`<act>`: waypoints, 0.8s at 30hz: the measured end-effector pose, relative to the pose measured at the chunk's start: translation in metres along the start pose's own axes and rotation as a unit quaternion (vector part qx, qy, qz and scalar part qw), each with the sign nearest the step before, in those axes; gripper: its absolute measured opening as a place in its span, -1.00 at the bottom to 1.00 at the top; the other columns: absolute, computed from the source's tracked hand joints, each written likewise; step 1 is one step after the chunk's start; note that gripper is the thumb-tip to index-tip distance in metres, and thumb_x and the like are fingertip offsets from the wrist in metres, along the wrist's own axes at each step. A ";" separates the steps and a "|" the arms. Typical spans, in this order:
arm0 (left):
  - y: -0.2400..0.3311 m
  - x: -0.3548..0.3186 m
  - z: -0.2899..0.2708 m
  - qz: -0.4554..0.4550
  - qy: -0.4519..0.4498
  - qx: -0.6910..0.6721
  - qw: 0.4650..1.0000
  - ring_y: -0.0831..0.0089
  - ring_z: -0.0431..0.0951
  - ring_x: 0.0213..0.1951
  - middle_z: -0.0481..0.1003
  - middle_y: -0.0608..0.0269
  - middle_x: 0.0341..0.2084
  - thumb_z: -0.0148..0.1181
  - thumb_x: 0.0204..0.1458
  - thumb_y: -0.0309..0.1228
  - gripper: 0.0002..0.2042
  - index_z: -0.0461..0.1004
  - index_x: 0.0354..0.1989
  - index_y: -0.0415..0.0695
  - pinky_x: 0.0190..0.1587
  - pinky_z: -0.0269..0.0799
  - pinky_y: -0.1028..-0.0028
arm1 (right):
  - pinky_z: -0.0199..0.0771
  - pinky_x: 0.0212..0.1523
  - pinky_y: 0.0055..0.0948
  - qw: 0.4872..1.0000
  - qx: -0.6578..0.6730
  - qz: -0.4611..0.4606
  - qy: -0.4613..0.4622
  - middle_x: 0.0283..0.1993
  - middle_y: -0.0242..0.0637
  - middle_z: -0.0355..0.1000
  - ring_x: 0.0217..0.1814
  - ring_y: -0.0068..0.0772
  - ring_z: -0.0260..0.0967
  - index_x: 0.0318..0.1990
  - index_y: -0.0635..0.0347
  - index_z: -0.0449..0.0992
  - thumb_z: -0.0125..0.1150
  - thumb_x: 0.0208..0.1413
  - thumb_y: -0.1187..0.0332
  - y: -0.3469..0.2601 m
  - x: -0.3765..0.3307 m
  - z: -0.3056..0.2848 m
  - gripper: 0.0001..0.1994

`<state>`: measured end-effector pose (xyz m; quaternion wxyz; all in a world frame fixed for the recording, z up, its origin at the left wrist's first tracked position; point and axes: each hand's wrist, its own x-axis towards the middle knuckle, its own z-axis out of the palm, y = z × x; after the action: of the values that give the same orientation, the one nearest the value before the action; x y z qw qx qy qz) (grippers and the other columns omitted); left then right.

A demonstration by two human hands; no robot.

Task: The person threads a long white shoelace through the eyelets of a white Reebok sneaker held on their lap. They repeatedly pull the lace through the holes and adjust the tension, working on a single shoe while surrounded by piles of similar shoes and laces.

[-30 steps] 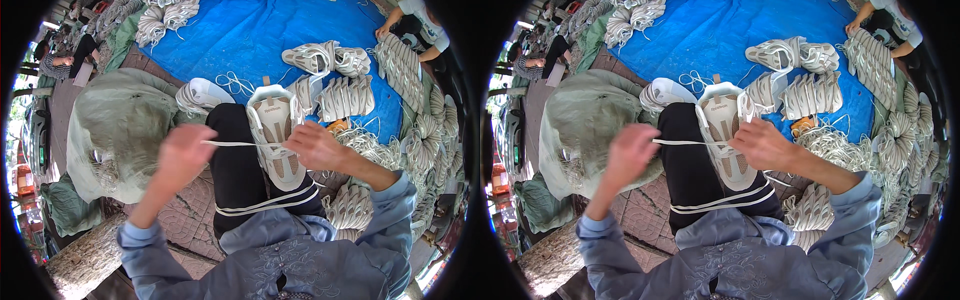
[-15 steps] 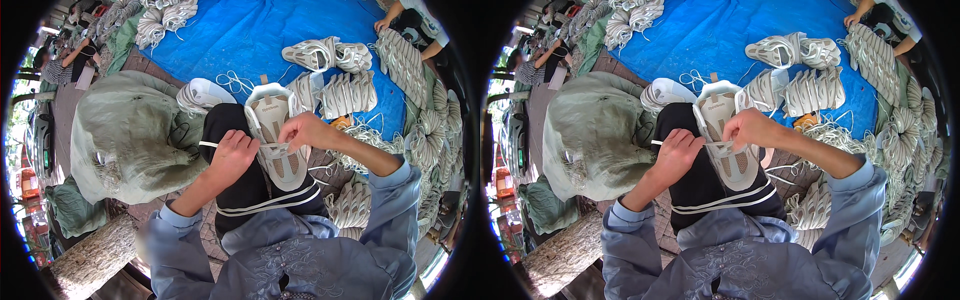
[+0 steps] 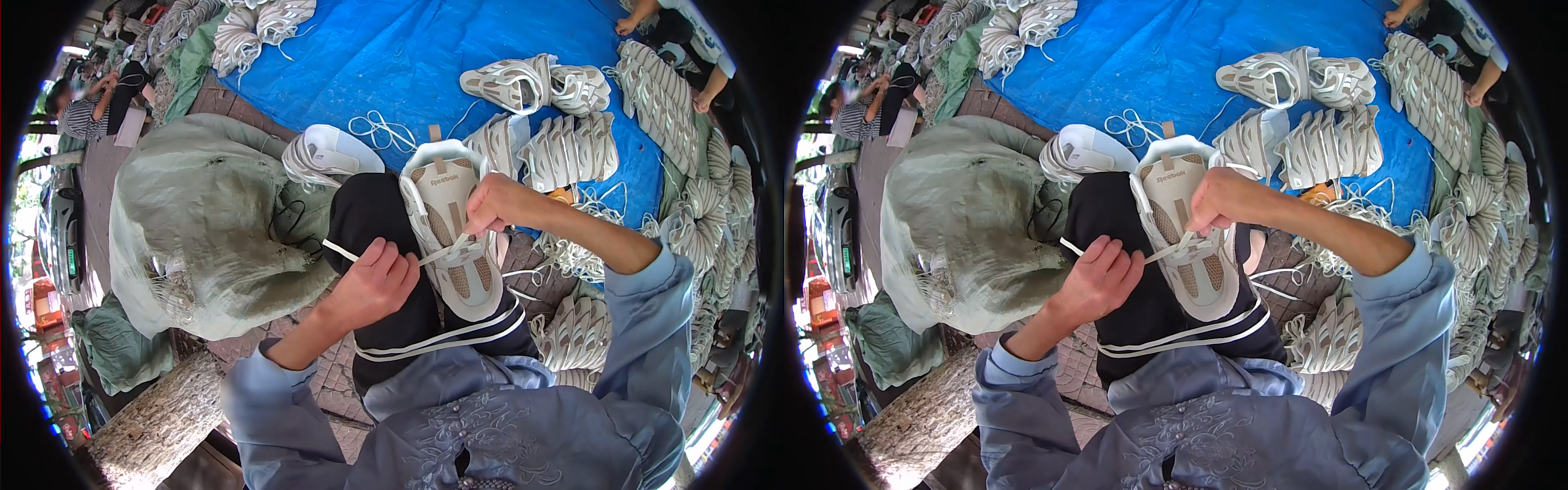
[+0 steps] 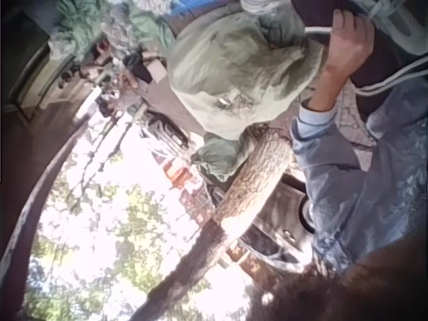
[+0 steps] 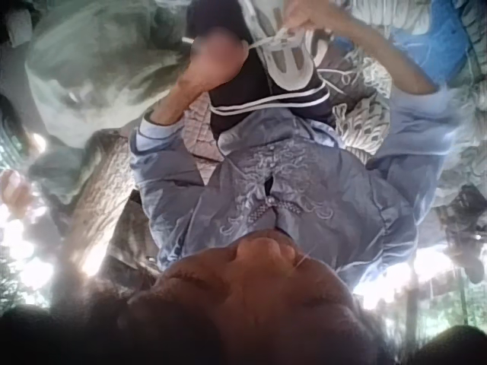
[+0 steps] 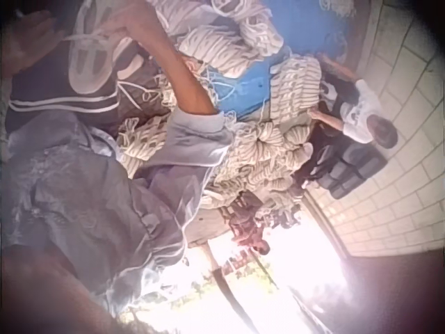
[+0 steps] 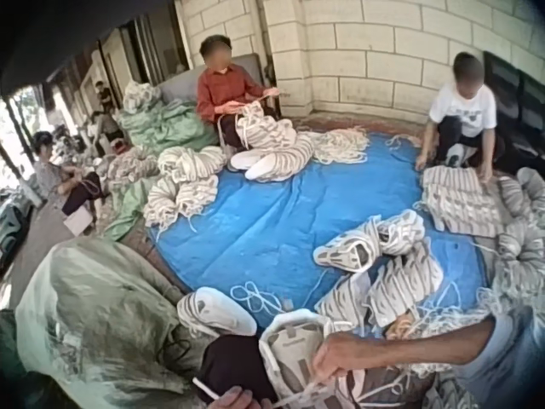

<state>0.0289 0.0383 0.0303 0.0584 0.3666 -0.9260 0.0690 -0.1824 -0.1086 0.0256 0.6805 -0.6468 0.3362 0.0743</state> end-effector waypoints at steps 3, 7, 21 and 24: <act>-0.003 -0.017 -0.005 -0.009 -0.011 0.011 1.000 0.29 0.39 -0.31 0.35 0.18 -0.54 0.03 -0.34 -0.46 -0.71 0.41 -0.34 -0.26 -0.12 0.29 0.33 | 0.01 -0.74 -0.62 0.997 -0.059 -0.018 0.056 -0.85 -0.42 0.15 -0.79 -0.67 0.04 -0.71 0.28 0.47 0.20 -0.30 0.36 -0.007 -0.005 0.009 -0.84; -0.003 -0.024 -0.006 -0.062 -0.006 0.037 0.997 0.27 0.39 -0.30 0.35 0.19 -0.53 0.03 -0.32 -0.46 -0.73 0.41 -0.35 -0.23 -0.12 0.28 0.33 | 0.24 -0.60 -0.54 0.982 -0.176 -0.034 0.057 -0.75 -0.30 0.33 -0.68 -0.48 0.29 -0.66 0.25 0.50 0.17 -0.33 0.30 -0.004 -0.003 0.002 -0.82; 0.021 0.015 0.006 -0.383 0.298 -0.756 0.439 0.34 0.42 -0.17 0.41 0.12 -0.22 -0.02 0.02 -0.51 -0.80 0.35 -0.18 -0.29 -0.02 0.28 0.38 | 0.20 -0.31 -0.33 0.664 -0.680 -0.177 0.255 -0.62 -0.38 0.31 -0.40 -0.33 0.27 -0.71 0.08 0.44 0.16 -0.35 0.39 0.042 -0.025 -0.047 -0.95; 0.008 0.013 0.013 -0.351 0.394 -0.797 0.295 0.29 0.43 -0.19 0.40 0.14 -0.30 -0.02 0.03 -0.48 -0.80 0.35 -0.17 -0.28 0.02 0.28 0.24 | 0.25 -0.48 -0.43 0.734 -0.590 -0.119 0.315 -0.66 -0.38 0.33 -0.54 -0.39 0.29 -0.66 0.13 0.47 0.18 -0.32 0.41 0.052 -0.034 -0.051 -0.96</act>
<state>0.0131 0.0332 0.0188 0.6979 0.3598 -0.1769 -0.5935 -0.2548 -0.1371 0.0043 0.0205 -0.9398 0.3397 -0.0317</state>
